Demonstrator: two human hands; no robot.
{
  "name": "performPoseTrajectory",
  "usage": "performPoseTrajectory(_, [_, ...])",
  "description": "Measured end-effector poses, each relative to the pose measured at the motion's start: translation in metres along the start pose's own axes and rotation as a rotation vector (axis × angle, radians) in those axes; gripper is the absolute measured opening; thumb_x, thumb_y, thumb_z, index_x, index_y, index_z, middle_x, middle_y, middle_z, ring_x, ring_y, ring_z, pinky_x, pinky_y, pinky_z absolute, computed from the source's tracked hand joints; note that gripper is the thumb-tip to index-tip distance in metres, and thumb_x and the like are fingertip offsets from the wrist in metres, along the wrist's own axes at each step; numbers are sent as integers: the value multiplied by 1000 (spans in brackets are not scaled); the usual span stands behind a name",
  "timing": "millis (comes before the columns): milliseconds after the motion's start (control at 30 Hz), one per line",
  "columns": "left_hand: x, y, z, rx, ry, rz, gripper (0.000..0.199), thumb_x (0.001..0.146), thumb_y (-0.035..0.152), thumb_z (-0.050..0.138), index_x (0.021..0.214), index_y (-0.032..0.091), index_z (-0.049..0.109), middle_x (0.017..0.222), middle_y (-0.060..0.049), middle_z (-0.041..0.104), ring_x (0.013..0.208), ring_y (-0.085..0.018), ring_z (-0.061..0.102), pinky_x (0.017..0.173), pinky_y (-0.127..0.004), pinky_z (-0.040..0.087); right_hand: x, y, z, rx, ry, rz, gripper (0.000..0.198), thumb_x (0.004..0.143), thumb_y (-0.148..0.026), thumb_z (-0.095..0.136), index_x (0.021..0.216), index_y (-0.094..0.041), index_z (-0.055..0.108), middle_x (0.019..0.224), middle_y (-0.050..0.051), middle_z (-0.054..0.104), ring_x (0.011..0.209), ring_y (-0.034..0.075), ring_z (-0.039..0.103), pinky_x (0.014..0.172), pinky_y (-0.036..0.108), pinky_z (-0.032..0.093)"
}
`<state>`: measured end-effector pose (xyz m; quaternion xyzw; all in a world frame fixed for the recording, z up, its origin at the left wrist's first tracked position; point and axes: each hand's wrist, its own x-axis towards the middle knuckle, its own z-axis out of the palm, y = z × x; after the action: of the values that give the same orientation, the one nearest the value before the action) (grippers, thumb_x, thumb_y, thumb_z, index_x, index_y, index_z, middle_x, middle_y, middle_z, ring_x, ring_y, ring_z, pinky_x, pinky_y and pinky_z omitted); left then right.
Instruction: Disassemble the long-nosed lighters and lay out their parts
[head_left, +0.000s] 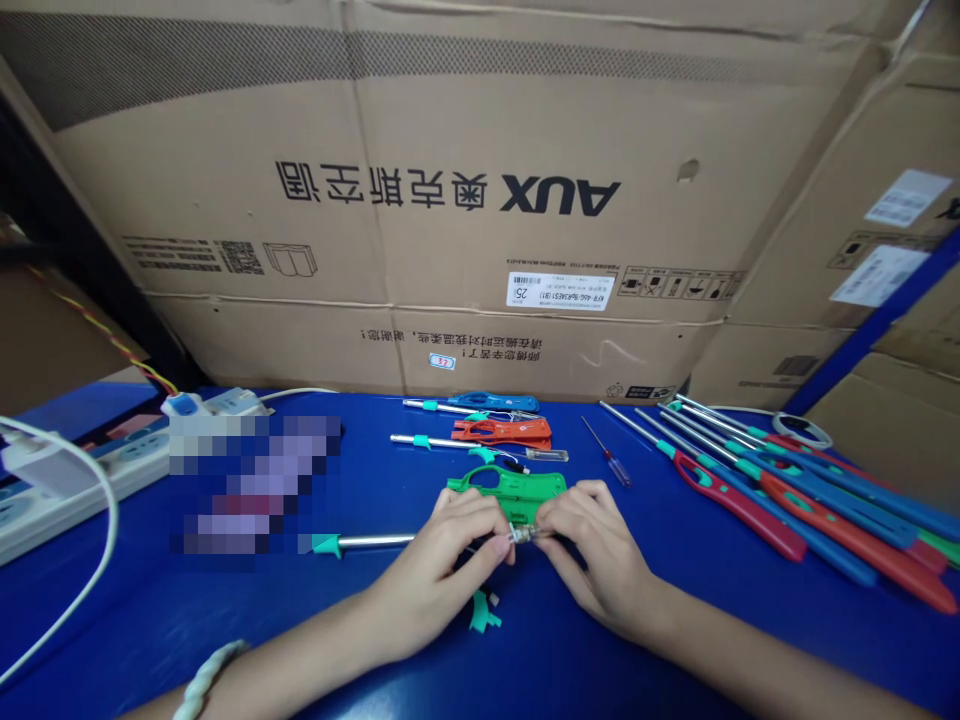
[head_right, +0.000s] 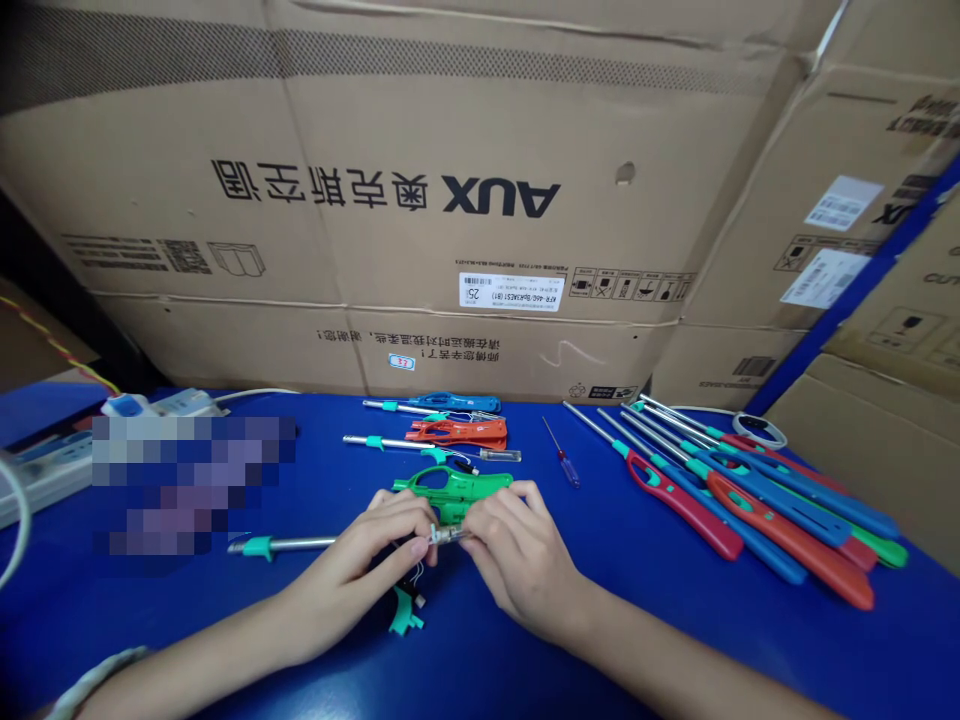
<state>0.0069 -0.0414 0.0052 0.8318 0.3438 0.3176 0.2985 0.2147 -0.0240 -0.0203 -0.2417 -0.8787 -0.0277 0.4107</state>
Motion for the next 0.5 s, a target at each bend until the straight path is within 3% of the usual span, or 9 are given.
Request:
performPoseTrajectory(400, [-2,-2,-1,-14,92,-119,5,93,27,51,93,22,53,88,2,59,86,-18,49,79,-30,31,1,0,1,-20,2,-8,12,90,-8,48,96,-18,48,78,3,63,68,15,55,70,33,36])
performPoseTrajectory(500, [-1,-1,-1,-1,126,-134,10,88,24,58,95,22,52,88,2,60,86,-19,50,79,-31,31,2,0,1,-21,3,-9,12,90,-7,48,95,-18,47,78,3,63,68,15,54,69,34,36])
